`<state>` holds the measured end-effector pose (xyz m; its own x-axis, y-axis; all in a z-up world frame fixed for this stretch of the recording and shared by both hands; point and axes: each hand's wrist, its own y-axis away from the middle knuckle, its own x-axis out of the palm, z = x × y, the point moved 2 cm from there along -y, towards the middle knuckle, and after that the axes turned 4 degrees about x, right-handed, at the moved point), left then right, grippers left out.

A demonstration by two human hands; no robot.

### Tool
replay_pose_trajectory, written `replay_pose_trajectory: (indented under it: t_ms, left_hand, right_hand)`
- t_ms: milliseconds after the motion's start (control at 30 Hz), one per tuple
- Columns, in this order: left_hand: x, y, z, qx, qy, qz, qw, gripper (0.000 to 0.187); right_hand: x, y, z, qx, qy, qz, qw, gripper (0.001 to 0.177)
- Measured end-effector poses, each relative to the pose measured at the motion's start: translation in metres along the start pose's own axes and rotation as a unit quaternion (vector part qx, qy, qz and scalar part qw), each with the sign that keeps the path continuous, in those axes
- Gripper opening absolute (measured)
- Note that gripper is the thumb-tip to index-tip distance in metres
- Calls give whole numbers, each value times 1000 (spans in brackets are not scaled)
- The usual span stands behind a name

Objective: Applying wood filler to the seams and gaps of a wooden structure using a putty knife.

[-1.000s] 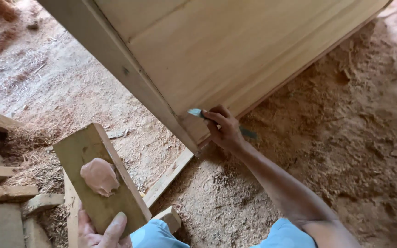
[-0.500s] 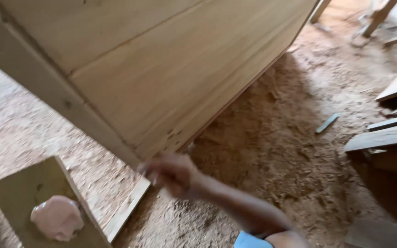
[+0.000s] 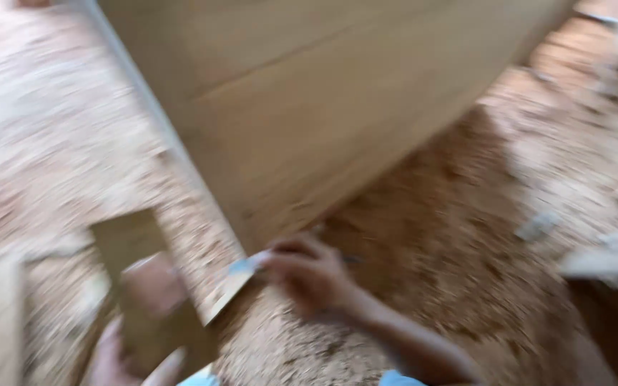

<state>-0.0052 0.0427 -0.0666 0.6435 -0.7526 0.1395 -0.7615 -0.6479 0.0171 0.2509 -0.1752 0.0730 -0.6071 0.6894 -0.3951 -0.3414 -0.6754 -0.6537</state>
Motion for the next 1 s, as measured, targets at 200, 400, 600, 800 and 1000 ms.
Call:
replay_pose_trajectory:
  t_ms: [200,400,600,800,1000]
  left_hand:
    - [64,33,-126,20,7,-142,990,81]
    - [69,42,-143,54,57,-64,995,72]
    - [70,46,-139,64,35,-58,996,74]
    - [77,52,-144,96,-17,-39,995,76]
    - [81,57,-138,60,-42,-31,997,76]
  right_hand:
    - [33,-6,27,-51,34,-15,998,23]
    - [48,-7,49,-54,71,21,996,27]
    - [55,-3,56,-116,178,44,976,36]
    - [60,0,58,-126,216,51,967,42]
    - [63,3,64,-142,232,26,962,40]
